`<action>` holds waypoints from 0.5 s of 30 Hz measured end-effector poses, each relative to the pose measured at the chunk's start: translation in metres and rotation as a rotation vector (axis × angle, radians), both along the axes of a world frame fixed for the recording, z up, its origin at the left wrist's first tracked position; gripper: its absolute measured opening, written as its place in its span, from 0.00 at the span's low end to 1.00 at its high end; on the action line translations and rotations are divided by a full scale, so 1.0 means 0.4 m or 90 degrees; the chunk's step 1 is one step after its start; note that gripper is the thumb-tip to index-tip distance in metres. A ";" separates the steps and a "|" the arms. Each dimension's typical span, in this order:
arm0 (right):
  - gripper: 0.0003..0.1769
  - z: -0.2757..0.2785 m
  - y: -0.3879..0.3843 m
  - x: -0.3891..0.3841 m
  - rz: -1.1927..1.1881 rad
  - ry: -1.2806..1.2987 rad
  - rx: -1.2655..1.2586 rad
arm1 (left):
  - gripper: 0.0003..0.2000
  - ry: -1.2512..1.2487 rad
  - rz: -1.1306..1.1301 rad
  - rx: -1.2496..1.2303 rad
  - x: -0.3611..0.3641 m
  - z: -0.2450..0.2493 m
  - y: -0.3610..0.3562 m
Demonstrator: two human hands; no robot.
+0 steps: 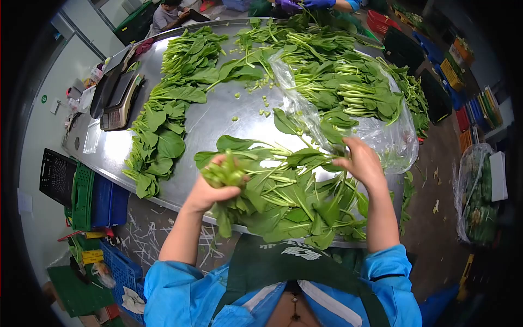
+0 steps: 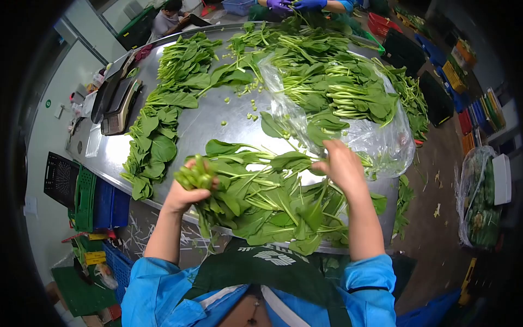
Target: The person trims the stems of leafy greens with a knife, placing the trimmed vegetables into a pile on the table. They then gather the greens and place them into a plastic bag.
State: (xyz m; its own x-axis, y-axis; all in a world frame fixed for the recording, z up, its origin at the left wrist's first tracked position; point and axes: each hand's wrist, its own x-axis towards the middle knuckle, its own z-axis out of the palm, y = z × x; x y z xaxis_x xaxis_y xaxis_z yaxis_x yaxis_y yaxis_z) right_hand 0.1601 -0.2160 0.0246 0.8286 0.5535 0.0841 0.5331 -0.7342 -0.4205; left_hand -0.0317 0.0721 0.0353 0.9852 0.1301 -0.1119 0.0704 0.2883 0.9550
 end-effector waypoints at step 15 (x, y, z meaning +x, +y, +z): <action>0.16 -0.380 0.142 0.008 -0.091 0.271 0.135 | 0.27 -0.076 0.363 0.030 -0.174 -0.017 0.160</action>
State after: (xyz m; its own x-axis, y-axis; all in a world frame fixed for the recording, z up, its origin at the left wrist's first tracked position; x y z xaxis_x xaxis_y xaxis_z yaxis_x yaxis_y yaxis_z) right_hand 0.1633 -0.1594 -0.1272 0.8803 0.4390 -0.1800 0.1813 -0.6617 -0.7275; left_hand -0.1015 0.1361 0.0286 0.7632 0.6460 0.0150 -0.1927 0.2054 0.9595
